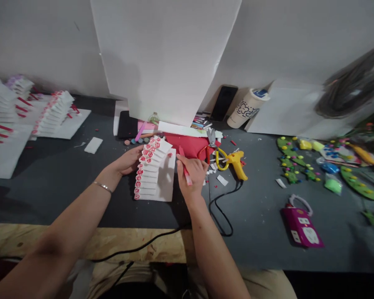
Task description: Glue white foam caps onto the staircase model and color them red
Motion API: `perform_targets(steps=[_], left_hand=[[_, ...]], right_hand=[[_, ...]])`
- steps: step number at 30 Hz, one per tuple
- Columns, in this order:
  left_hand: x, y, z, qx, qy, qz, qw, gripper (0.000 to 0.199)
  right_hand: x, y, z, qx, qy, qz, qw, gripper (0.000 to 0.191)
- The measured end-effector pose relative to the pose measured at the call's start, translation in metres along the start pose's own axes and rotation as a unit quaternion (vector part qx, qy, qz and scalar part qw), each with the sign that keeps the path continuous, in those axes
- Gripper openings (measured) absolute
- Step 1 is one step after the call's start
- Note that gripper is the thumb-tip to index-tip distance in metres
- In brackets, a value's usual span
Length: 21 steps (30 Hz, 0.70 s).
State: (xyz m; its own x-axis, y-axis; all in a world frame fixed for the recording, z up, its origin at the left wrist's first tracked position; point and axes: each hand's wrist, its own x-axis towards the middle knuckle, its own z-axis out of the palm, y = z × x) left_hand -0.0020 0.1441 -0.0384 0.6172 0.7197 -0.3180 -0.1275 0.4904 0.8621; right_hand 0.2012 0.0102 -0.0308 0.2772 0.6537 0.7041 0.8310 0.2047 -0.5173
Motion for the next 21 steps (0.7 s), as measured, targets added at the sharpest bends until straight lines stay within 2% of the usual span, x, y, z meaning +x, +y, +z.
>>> perform_targets(steps=[4, 11, 21], left_hand=[[-0.001, 0.001, 0.000, 0.001, 0.001, 0.010, 1.000, 0.052], [-0.003, 0.004, 0.004, 0.005, 0.018, 0.004, 1.000, 0.049], [0.000, -0.002, -0.001, 0.000, -0.001, 0.012, 1.000, 0.047]], right_hand=[[-0.004, -0.005, 0.009, -0.016, -0.033, 0.020, 0.999, 0.016], [-0.012, -0.013, 0.028, 0.003, -0.041, 0.016, 0.999, 0.004], [-0.011, -0.016, 0.037, 0.017, 0.017, 0.008, 1.000, 0.010]])
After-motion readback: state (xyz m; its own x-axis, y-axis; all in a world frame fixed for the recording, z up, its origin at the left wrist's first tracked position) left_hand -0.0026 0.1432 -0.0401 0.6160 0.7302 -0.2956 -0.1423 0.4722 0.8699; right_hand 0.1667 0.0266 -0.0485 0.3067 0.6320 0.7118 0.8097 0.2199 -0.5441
